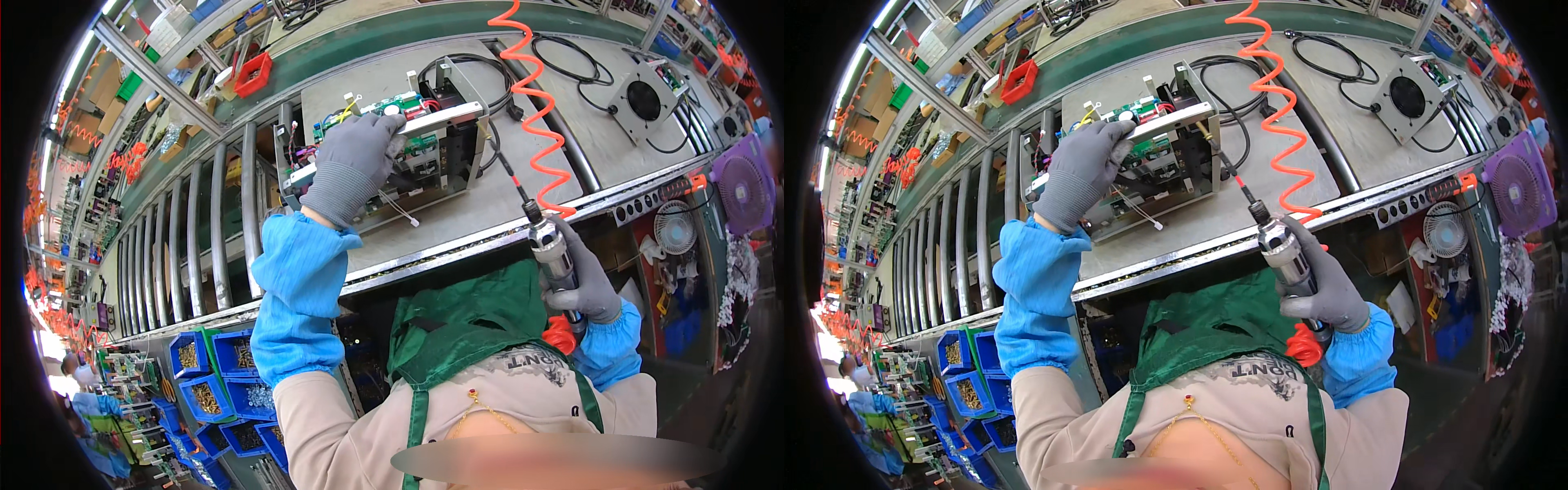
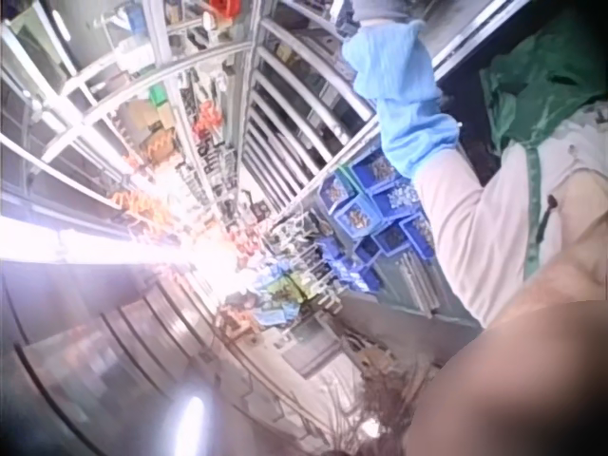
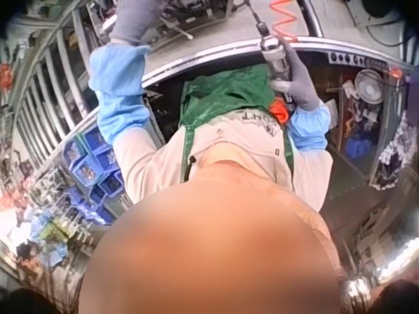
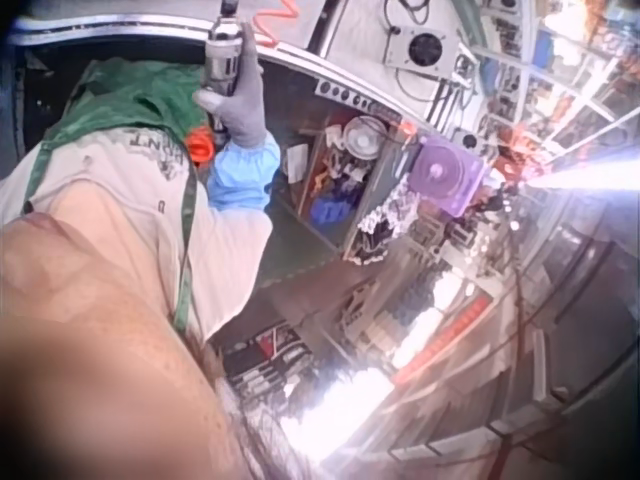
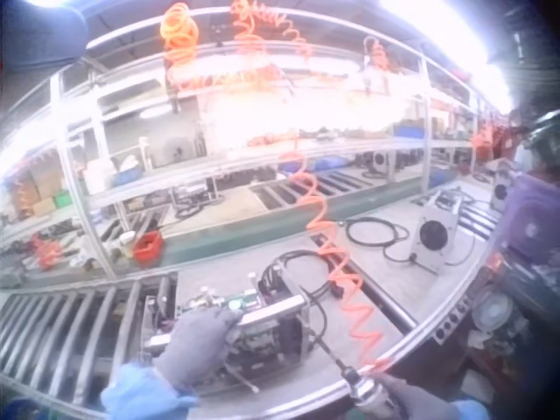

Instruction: Assembling and wiring electronic components on an inverter frame using a pneumatic screwdriver on a factory assembly line.

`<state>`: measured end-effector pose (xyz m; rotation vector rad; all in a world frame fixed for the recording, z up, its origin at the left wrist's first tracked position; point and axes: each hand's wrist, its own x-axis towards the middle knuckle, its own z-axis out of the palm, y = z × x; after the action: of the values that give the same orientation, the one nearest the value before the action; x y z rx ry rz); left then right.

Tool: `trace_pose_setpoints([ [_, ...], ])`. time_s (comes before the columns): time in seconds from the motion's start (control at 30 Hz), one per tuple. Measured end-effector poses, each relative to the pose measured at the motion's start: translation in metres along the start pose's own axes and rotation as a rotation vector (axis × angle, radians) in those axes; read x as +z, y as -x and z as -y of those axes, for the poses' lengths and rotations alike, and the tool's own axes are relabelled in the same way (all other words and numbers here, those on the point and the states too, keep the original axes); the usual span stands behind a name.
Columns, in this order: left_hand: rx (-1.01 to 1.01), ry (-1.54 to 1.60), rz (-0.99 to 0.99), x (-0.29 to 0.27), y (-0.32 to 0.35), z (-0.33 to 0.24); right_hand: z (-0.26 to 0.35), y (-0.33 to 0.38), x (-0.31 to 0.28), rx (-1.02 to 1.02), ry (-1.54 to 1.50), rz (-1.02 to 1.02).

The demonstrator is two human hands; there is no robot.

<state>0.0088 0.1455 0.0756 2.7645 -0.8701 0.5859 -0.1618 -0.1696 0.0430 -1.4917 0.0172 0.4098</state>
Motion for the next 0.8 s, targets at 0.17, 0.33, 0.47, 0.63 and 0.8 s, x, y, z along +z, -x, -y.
trace_pose_setpoints([
  [0.17, -0.031, 0.024, -0.057, 0.001, 0.008, -0.004, 0.001, -0.006, 0.007, 0.054, 0.090, 0.061],
  [0.33, -0.111, -0.087, -0.036, -0.003, 0.008, -0.015, -0.004, -0.008, 0.009, 0.024, 0.027, 0.087],
  [0.47, -0.071, -0.154, -0.057, 0.000, 0.003, -0.020, -0.009, -0.005, 0.011, 0.004, 0.062, 0.009],
  [0.63, -0.156, -0.125, 0.008, -0.002, 0.012, -0.011, -0.004, -0.005, 0.012, 0.037, 0.042, 0.023],
  [0.8, -0.125, -0.085, -0.042, -0.001, 0.015, -0.004, -0.004, -0.007, 0.015, 0.018, 0.068, 0.003],
])
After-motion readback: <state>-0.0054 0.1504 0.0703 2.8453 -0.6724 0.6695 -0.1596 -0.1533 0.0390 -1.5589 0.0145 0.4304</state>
